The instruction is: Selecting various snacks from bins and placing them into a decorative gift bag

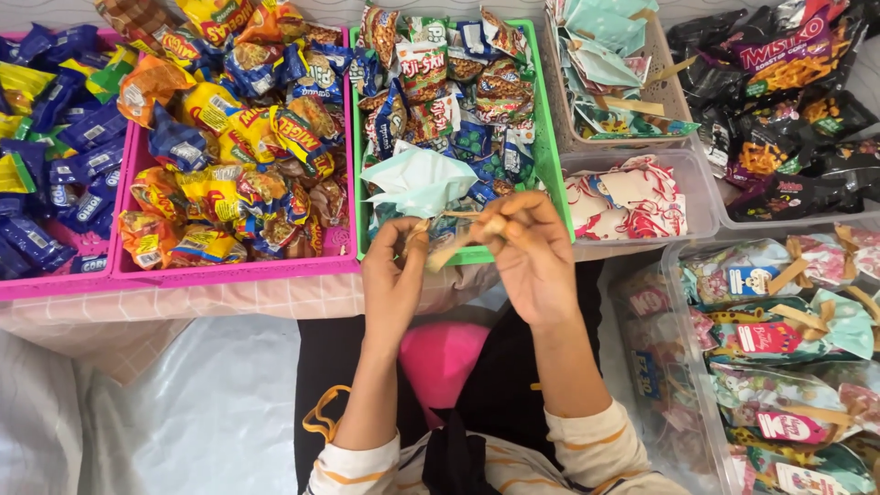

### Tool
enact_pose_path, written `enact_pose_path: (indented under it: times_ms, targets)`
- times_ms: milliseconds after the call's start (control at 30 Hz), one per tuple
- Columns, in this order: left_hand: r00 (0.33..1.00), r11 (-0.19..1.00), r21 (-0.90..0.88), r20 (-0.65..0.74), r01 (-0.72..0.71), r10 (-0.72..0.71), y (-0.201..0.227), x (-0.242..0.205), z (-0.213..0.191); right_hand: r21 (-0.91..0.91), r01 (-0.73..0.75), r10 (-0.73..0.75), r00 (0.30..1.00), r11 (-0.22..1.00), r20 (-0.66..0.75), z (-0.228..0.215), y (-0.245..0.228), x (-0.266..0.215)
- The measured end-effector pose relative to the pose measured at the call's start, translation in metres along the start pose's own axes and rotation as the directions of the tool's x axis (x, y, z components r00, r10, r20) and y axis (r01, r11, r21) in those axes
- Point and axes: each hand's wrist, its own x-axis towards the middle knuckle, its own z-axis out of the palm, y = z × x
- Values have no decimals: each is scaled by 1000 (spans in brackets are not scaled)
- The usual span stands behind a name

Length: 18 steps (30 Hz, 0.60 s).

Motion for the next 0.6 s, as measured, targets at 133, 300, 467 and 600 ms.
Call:
enact_pose_path:
  times_ms: [133,300,467,600]
  targets:
    - [999,997,-75,8,31,-31,10,-5,5,-125,53,-50,998,991,30,-6,-7,-11]
    - [990,943,-302,36,137,-133,-5,-2,15,-514,123,-38,984,849,172,14,-14,-28]
    - [976,892,-406,-4,199,-219,6,1,19,-785,175,142,938,594,316,25,-20,-42]
    - [966,850,-476,-7,224,-258,-14,5,15,-817,237,138,924,526,358,37,-28,-36]
